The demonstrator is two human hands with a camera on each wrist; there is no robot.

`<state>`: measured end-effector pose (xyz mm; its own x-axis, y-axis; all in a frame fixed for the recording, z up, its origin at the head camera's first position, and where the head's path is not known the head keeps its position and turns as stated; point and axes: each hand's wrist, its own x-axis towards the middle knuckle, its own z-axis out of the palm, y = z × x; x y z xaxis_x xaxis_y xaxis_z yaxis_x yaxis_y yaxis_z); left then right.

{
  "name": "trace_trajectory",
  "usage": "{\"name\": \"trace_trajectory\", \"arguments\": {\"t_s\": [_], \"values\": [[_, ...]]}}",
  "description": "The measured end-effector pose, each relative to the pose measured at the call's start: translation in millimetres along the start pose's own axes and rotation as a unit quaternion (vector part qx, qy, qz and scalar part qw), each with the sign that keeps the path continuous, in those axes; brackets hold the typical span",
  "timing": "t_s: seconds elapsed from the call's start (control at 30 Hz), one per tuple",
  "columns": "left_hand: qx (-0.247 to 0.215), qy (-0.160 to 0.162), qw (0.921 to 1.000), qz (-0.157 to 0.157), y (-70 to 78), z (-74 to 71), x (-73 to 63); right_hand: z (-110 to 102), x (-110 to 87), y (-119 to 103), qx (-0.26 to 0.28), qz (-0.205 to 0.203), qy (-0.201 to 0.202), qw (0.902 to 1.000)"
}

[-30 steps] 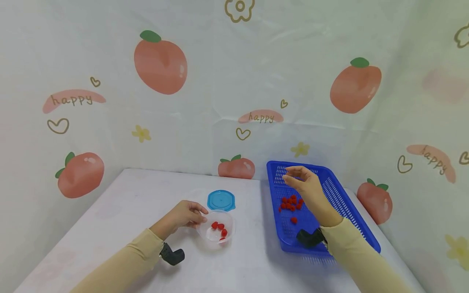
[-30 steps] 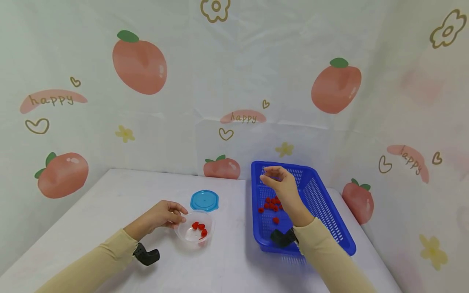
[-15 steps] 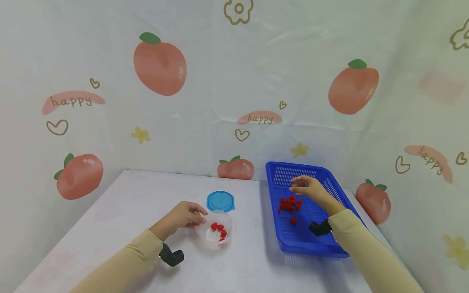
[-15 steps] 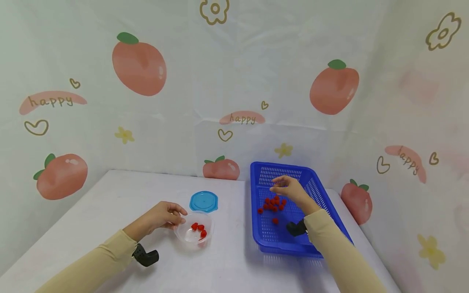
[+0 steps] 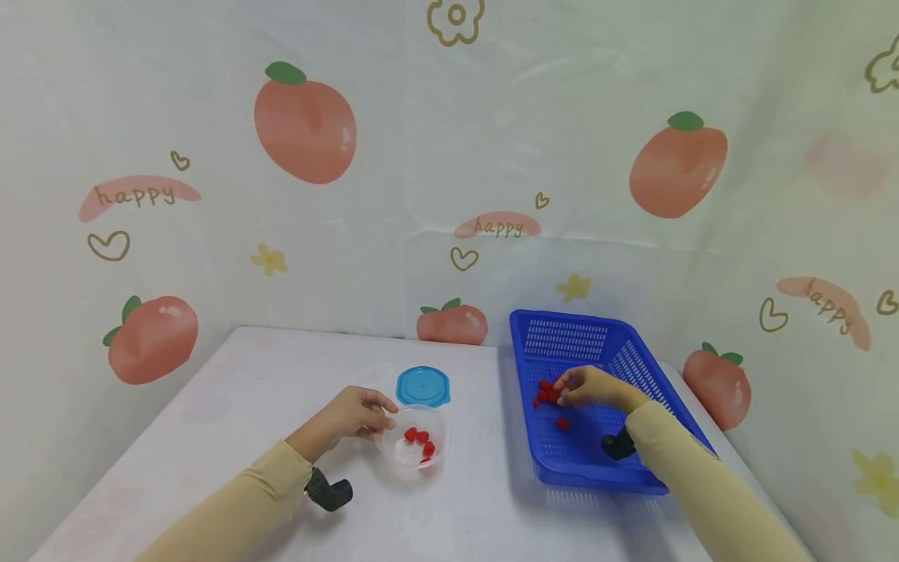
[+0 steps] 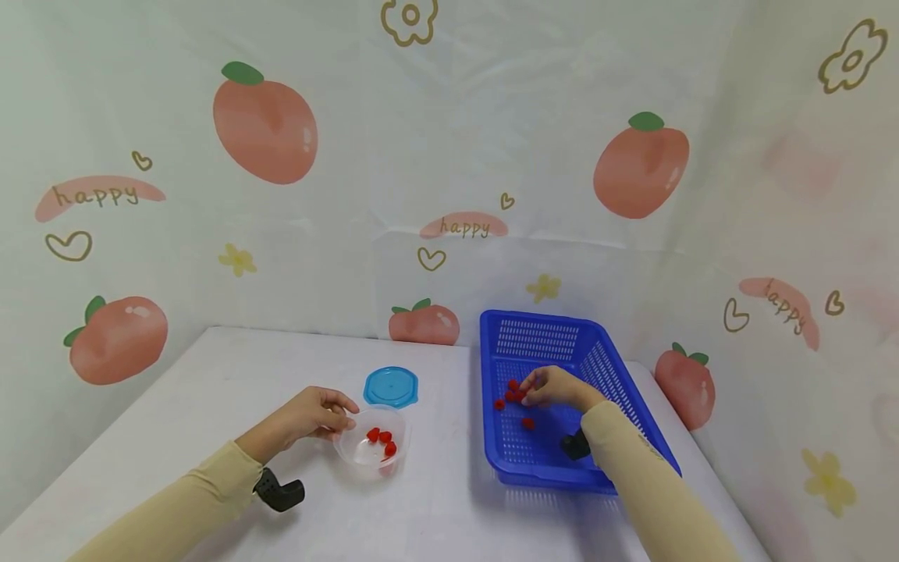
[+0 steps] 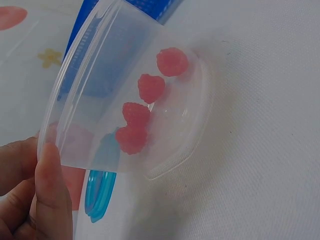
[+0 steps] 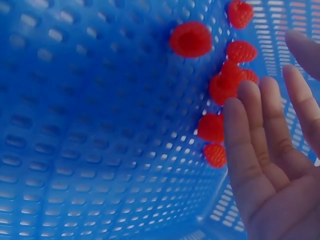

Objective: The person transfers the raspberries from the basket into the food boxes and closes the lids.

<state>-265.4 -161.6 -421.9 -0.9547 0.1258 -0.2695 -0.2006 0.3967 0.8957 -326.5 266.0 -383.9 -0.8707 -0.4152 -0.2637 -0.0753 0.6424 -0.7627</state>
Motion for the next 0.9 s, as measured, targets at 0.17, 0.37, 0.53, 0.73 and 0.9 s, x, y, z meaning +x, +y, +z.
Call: {"name": "trace_trajectory", "arguments": {"t_s": [0.17,0.37,0.53,0.73,0.9], "values": [[0.002,0.0,1.0,0.001,0.9,0.2,-0.3,-1,-0.7,10,0.021,0.022,-0.024,0.9993],[0.004,0.0,1.0,0.004,0.9,0.0,-0.6,0,-1.2,15,0.032,0.049,-0.039,0.9975],[0.004,0.001,1.0,0.004,1.1,0.1,-1.2,3,-2.3,14,0.019,0.068,-0.038,0.9968],[0.001,0.004,1.0,0.005,-0.7,0.8,1.4,6,-2.8,15,-0.005,0.091,-0.043,0.9949],[0.007,0.005,1.0,0.003,-1.9,0.9,2.4,9,-2.0,15,-0.019,0.111,-0.057,0.9921]]}}
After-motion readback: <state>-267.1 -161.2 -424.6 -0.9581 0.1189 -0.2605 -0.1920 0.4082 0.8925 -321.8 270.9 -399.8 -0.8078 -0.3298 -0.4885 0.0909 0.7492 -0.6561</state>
